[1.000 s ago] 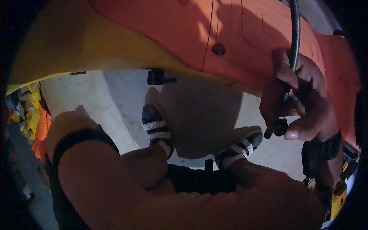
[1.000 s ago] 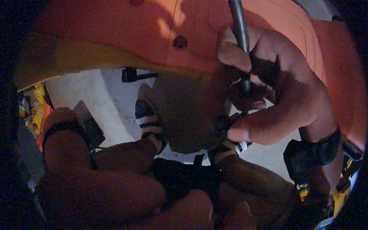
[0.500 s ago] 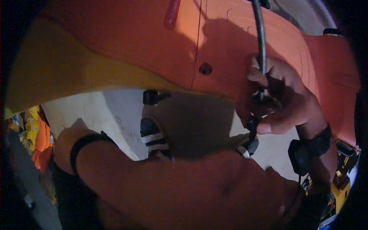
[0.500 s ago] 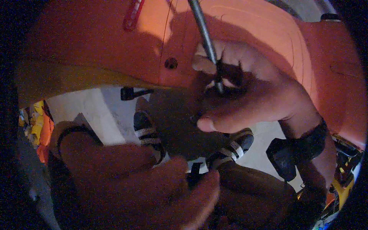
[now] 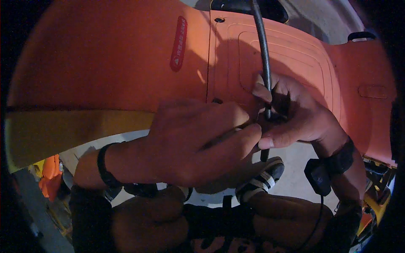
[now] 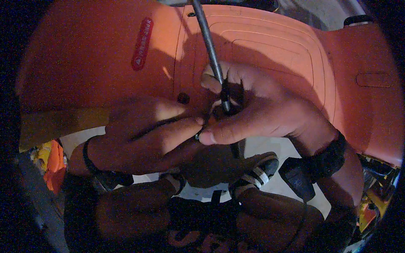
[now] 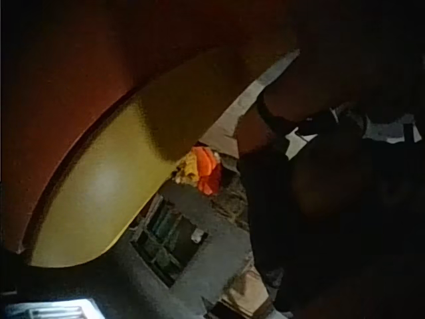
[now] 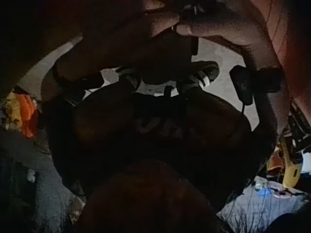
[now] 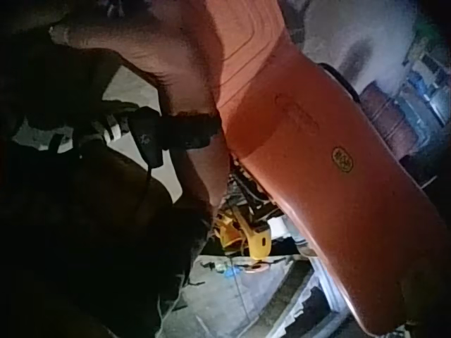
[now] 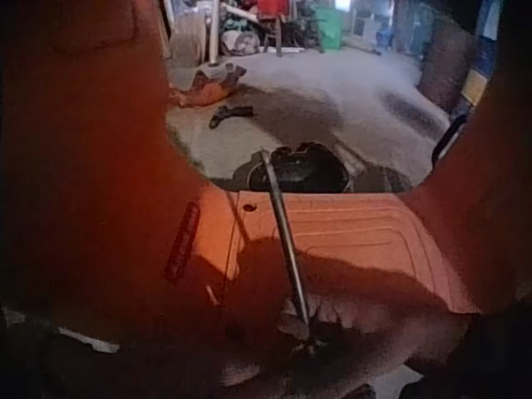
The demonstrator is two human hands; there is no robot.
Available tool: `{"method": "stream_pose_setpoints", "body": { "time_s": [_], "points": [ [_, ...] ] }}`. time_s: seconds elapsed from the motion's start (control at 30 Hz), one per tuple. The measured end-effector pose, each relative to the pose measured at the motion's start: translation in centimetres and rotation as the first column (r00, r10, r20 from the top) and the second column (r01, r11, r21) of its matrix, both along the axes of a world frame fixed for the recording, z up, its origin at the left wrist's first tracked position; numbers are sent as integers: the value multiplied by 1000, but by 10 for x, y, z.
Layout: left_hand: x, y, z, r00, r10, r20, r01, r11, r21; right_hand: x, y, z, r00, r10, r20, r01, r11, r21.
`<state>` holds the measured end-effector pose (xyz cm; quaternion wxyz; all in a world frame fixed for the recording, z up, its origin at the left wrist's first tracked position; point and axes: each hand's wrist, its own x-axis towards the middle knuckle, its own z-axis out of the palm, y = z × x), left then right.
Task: Using a T-handle wrench to unscrew and remove a component from an orange electric scooter.
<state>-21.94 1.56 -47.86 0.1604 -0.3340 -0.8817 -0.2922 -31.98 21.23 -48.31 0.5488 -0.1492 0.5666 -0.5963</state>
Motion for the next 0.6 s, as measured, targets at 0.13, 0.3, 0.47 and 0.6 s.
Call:
{"method": "stream_pose_setpoints", "body": {
  "time_s": [0.13,0.3,0.47,0.6],
  "points": [
    [-4,0,-1,1000,19,-7,-19,999,37,-2,0,0,998,-69,-15,70,997,35],
    [-8,0,-5,994,-71,-80,78,993,88,2,3,-1,991,-137,0,137,991,7],
    [-6,-3,-4,995,-53,-87,62,993,104,6,-2,4,983,-182,6,182,983,11],
    [-2,-9,-7,995,-61,-78,67,994,81,5,-8,2,995,-102,4,102,994,-49]
  ]
}}
